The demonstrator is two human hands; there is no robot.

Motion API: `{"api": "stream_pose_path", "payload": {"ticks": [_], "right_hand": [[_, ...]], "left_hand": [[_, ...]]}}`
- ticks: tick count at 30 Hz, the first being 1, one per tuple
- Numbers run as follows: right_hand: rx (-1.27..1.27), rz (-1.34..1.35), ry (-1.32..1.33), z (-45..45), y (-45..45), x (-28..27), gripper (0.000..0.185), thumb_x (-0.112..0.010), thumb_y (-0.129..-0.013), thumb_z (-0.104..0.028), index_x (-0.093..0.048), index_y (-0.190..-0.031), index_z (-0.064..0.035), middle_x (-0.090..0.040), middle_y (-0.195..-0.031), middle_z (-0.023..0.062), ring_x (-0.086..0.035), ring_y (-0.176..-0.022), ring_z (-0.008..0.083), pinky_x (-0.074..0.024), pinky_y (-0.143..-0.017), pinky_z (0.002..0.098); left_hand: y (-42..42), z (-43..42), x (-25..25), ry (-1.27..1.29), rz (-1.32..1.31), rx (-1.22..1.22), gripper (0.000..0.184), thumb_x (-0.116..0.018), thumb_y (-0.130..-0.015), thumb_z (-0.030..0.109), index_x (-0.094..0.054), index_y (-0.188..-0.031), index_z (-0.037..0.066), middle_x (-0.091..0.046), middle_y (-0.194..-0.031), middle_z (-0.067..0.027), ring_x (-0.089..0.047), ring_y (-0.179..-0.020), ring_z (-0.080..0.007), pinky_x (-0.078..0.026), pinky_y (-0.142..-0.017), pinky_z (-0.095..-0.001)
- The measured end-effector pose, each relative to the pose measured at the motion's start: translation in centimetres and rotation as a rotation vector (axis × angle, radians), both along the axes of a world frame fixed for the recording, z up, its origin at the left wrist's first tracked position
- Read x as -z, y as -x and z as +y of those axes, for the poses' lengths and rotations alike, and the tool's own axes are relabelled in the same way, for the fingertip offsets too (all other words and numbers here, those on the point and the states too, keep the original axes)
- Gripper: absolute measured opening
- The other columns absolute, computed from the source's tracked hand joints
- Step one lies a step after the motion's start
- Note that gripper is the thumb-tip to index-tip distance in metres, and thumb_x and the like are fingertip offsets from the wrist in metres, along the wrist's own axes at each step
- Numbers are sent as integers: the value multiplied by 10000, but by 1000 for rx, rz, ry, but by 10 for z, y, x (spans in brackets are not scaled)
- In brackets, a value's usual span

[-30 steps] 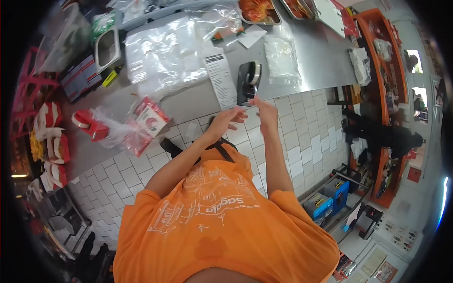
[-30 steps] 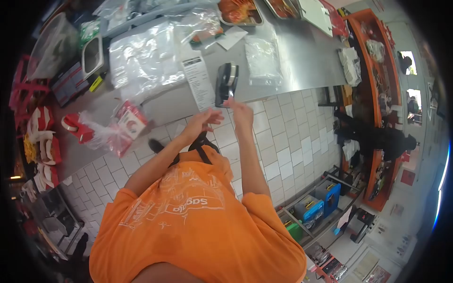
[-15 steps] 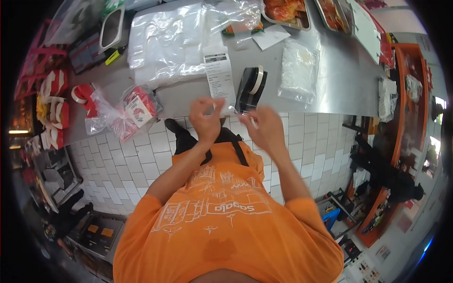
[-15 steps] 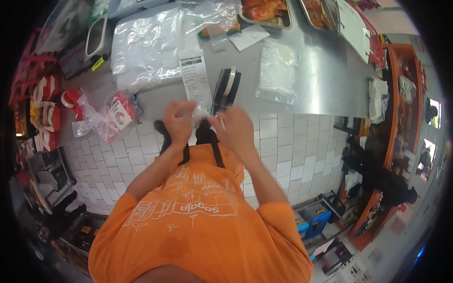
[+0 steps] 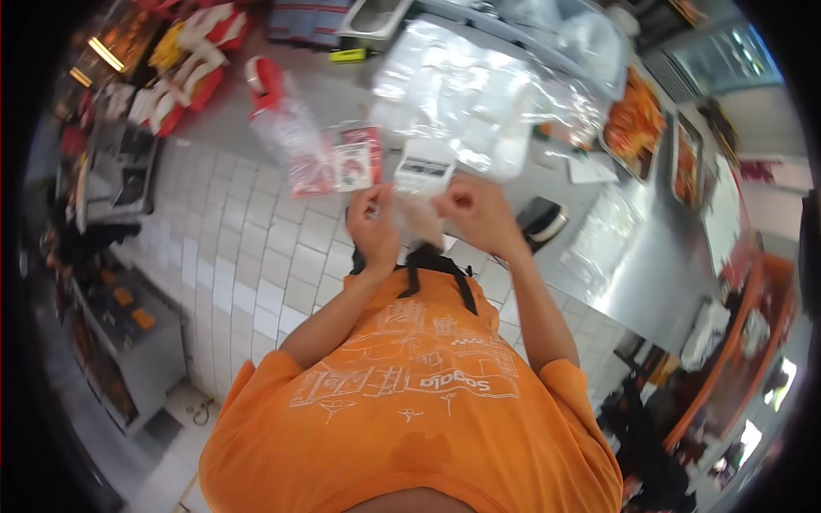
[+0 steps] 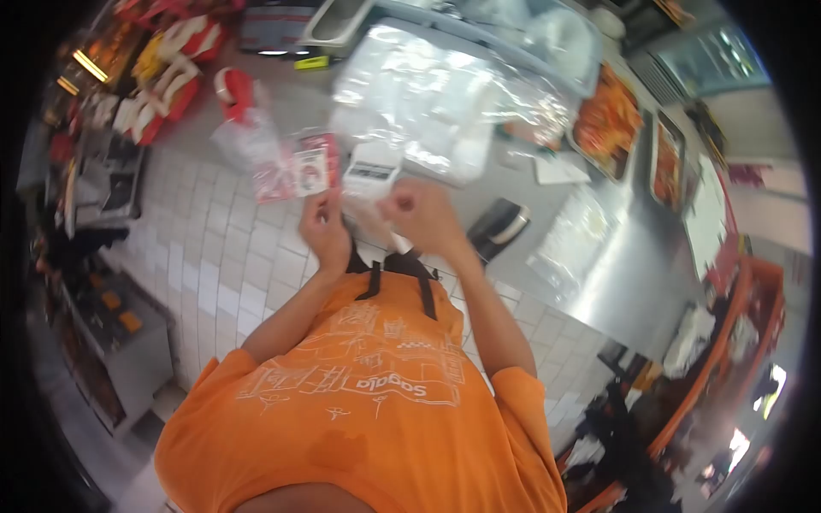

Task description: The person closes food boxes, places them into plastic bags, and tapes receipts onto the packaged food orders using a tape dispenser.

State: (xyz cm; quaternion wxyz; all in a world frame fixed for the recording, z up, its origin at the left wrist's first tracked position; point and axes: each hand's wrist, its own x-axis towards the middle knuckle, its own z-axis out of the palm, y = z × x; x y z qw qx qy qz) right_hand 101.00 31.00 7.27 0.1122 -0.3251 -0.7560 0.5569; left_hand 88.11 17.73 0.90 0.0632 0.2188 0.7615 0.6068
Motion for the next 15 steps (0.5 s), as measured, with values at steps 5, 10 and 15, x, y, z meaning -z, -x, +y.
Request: {"api": "stream_pose_path", "payload": {"ticks": [5,10,15], "right_hand": [[-203,299,-207,-72,113,11,206,-717,-874,-158,-693,-799,32,-652,-791,149,-617,-660,311,-497,-627,385],[-61,-228,-470,-73,175,47,361,-694,-859,-353,-686,-771,-2,-677,-782,199,-665,-761,372,-531,-669,445],[-87,-700,-432,-29,156,23,475,-776,-798,-474,-688,-884,-16,-695,-853,172,-679,-811,317,-537,-685,413]], "left_hand": [[73,-84,-23,-104,-80,-309,124,-718,-934,162,-724,-945,39,-633,-844,-9,-576,-784,-120,-441,-670,-284],[146,-75,44,341,546,-197,177,-728,-880,119,-696,-1047,71,-569,-1143,-149,-578,-1007,-273,-494,-792,-390],[179,-75,59,73,83,-58,419,-669,-871,21,-529,-1266,24,-538,-1193,-190,-602,-1007,-273,-521,-818,-419]]}}
